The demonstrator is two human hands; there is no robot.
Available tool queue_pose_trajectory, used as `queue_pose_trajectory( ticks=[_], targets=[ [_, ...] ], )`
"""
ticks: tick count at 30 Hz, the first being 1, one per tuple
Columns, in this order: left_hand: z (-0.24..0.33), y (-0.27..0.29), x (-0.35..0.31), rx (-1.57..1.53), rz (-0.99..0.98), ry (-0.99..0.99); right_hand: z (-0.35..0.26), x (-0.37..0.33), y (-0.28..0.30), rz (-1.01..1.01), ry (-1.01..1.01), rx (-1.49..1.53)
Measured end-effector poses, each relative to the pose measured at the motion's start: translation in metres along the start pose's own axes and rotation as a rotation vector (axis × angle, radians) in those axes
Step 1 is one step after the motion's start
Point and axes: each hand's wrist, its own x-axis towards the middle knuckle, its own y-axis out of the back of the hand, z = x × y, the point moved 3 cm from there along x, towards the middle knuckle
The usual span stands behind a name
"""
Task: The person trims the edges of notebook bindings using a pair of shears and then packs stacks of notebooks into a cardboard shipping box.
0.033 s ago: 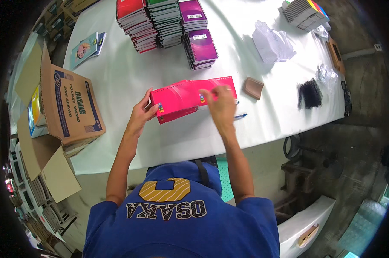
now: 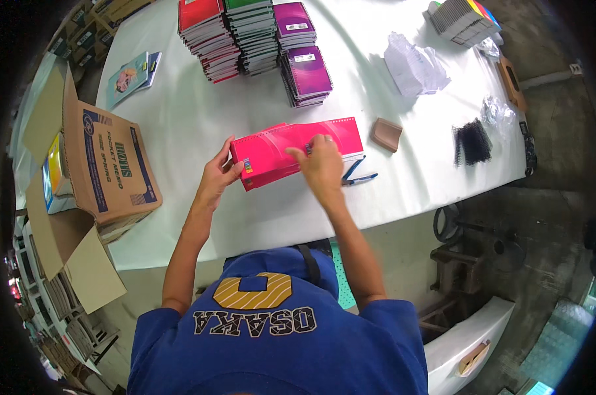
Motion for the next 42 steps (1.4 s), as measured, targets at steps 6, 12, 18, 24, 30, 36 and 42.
queue_pose_trajectory(
  ticks=[6,12,18,24,30,36,42],
  targets=[
    [-0.008,-0.003,0.004,-0.057,0.008,-0.063,-0.006,0.002,-0.025,-0.013,-0.016,-0.185],
    [-0.009,0.004,0.009,-0.032,-0.027,-0.084,-0.006,0.005,-0.002,-0.003,-0.145,0.060],
    [-0.017,0.003,0.012,-0.120,-0.061,-0.056,0.038,0.009,0.043,-0.035,-0.290,0.666],
    [-0.016,-0.005,0.006,-0.123,-0.014,-0.021,0.104,0.023,0.078,0.091,-0.290,0.619],
    [-0.041,-0.024,0.017,-0.317,0.140,-0.021,0.094,0.032,0.042,0.120,0.162,-0.232],
    [-0.076,-0.004,0.022,-0.404,0.351,0.004,0.140,0.016,0.064,0.139,0.051,-0.147],
    [-0.164,0.008,0.035,-0.274,0.430,-0.252,0.212,-0.023,0.030,-0.336,0.607,-0.214]
  ],
)
